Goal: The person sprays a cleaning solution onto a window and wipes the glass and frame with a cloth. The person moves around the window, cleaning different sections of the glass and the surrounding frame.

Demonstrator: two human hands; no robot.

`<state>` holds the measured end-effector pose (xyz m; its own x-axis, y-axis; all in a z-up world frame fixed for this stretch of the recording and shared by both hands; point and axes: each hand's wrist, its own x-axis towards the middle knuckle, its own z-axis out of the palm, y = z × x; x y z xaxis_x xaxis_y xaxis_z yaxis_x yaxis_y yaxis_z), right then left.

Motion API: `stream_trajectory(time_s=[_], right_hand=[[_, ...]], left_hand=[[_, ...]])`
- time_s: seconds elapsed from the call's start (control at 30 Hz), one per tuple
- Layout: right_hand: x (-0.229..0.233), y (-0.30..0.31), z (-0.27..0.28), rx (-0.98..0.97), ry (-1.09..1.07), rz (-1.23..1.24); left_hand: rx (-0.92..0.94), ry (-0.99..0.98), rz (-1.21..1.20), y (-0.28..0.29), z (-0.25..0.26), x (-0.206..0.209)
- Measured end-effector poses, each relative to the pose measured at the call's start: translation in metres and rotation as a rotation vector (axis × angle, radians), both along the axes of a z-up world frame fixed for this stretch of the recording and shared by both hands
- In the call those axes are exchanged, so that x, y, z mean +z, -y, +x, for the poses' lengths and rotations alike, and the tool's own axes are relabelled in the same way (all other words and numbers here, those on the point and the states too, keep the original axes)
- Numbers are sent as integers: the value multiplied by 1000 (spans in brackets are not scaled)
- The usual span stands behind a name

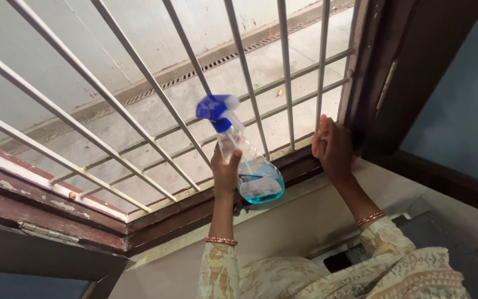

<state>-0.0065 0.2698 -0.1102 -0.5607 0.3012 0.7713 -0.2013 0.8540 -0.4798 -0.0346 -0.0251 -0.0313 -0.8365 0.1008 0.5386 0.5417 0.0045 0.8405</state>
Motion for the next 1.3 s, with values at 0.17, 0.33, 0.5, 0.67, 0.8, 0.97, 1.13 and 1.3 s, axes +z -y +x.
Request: stream_trajectory(time_s=[0.17, 0.33, 0.5, 0.67, 0.8, 0.97, 1.13, 1.3], right_hand=[[12, 9, 13, -112, -42, 207], [18, 15, 34, 42, -30, 184], [17, 23, 48, -52, 165, 156], [27, 56, 64, 35, 344, -16], [50, 51, 38, 55, 119, -24], [30, 59, 27, -16, 45, 406], [18, 65, 17, 69, 42, 113], [34, 78, 21, 70, 42, 196]], left_hand=[[9, 41, -16, 4, -15, -10], [-27, 69, 6, 7, -24, -23], [-54, 14, -10, 9, -27, -17], [-89, 23, -8, 14, -24, -14], [-110, 38, 12, 13, -24, -14], [-132, 73, 41, 15, -26, -13], [-139, 97, 41, 11, -27, -15], [-127, 31, 56, 14, -21, -5]])
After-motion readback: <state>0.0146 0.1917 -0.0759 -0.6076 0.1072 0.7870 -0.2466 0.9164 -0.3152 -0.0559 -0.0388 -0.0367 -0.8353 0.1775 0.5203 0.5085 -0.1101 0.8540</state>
